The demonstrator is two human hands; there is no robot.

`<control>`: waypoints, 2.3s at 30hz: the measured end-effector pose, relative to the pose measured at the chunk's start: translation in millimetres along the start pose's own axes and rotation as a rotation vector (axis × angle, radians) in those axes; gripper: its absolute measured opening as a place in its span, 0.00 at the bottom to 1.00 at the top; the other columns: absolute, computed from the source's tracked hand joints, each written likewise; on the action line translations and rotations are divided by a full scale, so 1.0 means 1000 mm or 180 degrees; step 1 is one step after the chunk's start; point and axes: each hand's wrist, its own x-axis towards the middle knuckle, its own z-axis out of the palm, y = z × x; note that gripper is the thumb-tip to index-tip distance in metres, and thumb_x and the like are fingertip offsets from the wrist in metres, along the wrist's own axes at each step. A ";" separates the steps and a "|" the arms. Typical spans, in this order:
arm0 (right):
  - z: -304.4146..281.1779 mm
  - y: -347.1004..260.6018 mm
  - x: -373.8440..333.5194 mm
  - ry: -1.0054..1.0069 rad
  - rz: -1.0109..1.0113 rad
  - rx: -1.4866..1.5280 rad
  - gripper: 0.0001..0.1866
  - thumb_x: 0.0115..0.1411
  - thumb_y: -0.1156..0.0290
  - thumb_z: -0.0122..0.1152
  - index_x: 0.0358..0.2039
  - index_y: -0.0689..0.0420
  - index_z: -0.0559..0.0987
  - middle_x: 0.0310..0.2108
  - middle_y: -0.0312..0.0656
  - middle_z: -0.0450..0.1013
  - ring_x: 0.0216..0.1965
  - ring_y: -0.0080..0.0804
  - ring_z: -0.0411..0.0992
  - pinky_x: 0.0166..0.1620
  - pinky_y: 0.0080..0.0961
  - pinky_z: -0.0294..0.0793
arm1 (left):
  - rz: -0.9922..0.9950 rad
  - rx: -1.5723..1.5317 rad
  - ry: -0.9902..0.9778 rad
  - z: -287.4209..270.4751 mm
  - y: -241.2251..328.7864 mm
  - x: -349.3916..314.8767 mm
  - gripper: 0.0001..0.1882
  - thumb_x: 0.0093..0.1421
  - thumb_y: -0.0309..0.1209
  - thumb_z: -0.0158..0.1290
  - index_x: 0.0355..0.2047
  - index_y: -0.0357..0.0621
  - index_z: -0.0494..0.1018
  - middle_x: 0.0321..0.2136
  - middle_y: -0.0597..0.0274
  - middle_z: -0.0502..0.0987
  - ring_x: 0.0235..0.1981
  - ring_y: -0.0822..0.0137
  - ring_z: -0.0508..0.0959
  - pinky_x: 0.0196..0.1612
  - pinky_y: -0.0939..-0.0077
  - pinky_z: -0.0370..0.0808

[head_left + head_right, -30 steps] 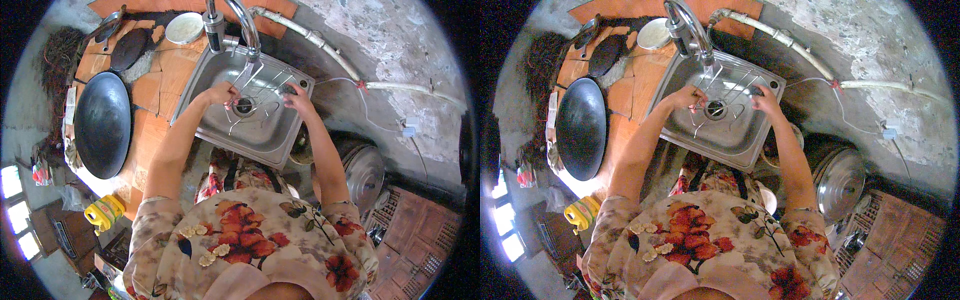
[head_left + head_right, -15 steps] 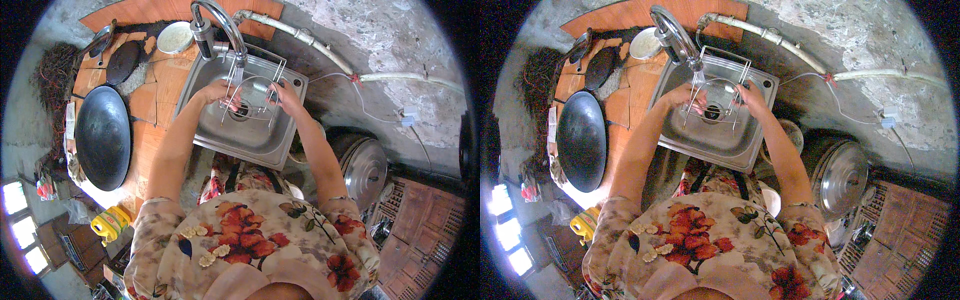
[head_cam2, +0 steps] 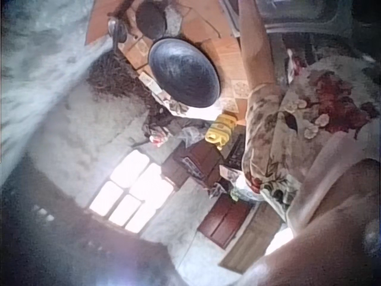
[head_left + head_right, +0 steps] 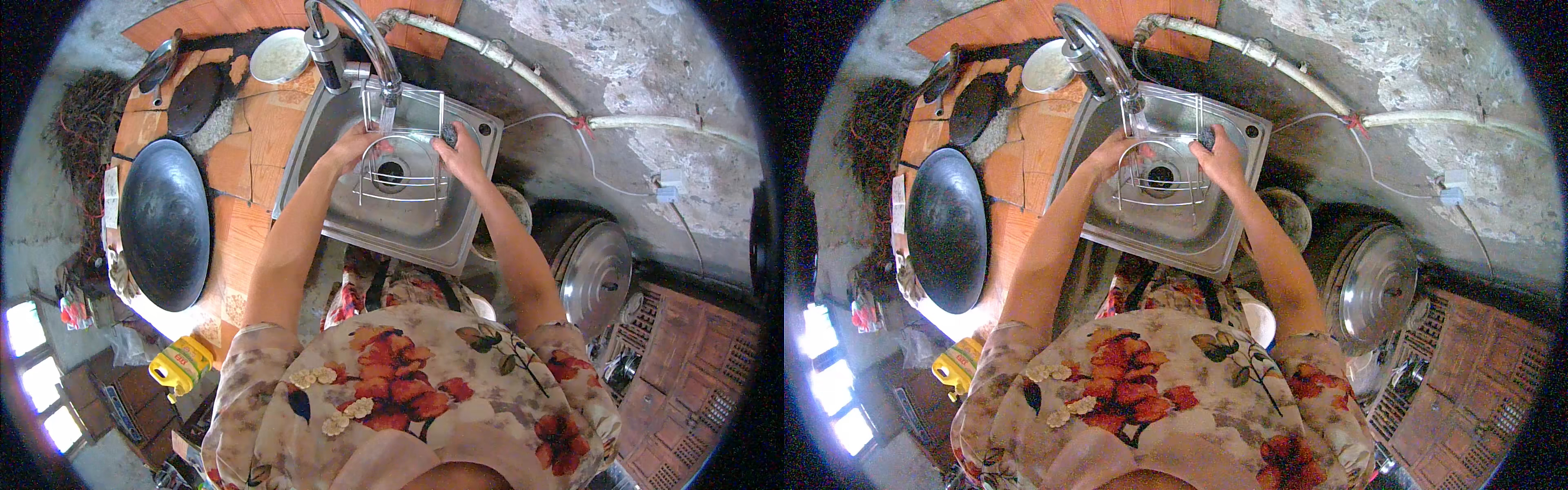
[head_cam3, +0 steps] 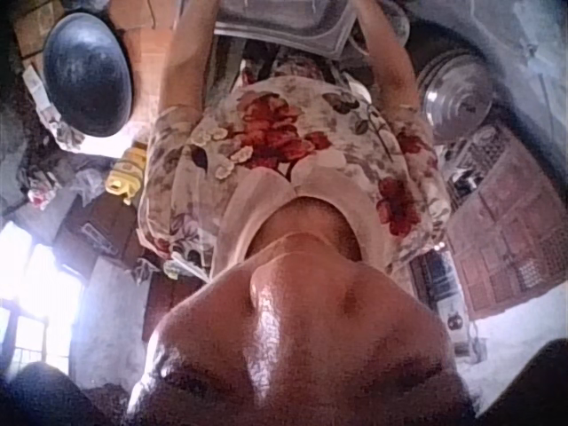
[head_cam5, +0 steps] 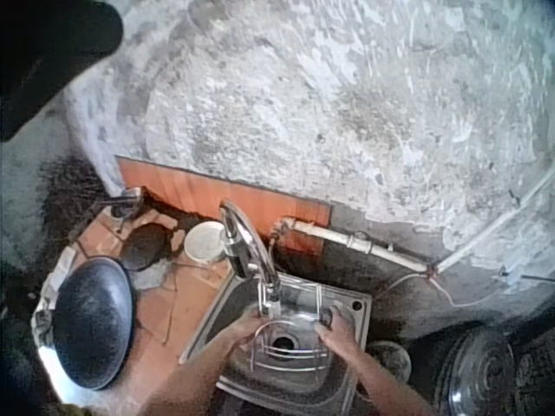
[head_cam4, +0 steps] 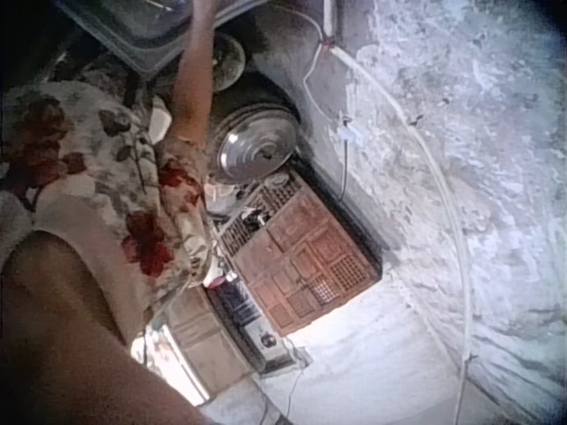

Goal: The person washes a metal rack in a sink using a scrub pad and water, scrubbing the wires and frame from multiple angles before rinsing it under the faucet.

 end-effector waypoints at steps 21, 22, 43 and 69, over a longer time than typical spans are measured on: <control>0.096 -0.077 0.091 -0.2192 -0.0433 -0.0141 0.26 0.53 0.57 0.67 0.46 0.60 0.74 0.33 0.38 0.76 0.25 0.24 0.74 0.27 0.23 0.73 | -0.0046 -0.2932 0.1304 -0.014 -0.056 -0.105 0.13 0.61 0.24 0.36 0.39 0.21 0.60 0.37 0.35 0.72 0.35 0.48 0.78 0.39 0.59 0.81; 0.092 -0.078 0.092 -0.2096 -0.0322 0.0245 0.25 0.54 0.56 0.66 0.46 0.59 0.74 0.34 0.38 0.76 0.27 0.24 0.74 0.28 0.24 0.73 | -0.0032 -0.2979 0.1235 -0.014 -0.055 -0.105 0.13 0.61 0.25 0.36 0.38 0.21 0.61 0.37 0.35 0.72 0.34 0.48 0.78 0.39 0.59 0.82; 0.012 -0.087 -0.068 -0.0711 -0.2631 -0.1188 0.17 0.51 0.75 0.61 0.42 0.65 0.75 0.41 0.53 0.71 0.45 0.50 0.69 0.53 0.39 0.66 | -0.0803 -0.3658 0.0115 0.023 -0.079 -0.060 0.14 0.63 0.30 0.31 0.39 0.39 0.66 0.41 0.48 0.74 0.35 0.56 0.72 0.44 0.53 0.73; -0.040 -0.105 -0.045 -0.0782 -0.1879 -0.1113 0.16 0.53 0.74 0.61 0.43 0.64 0.76 0.35 0.56 0.75 0.36 0.50 0.74 0.41 0.34 0.73 | -0.1096 -0.1620 -0.0100 0.035 -0.046 0.003 0.13 0.63 0.27 0.36 0.41 0.29 0.64 0.36 0.38 0.75 0.38 0.40 0.77 0.39 0.54 0.82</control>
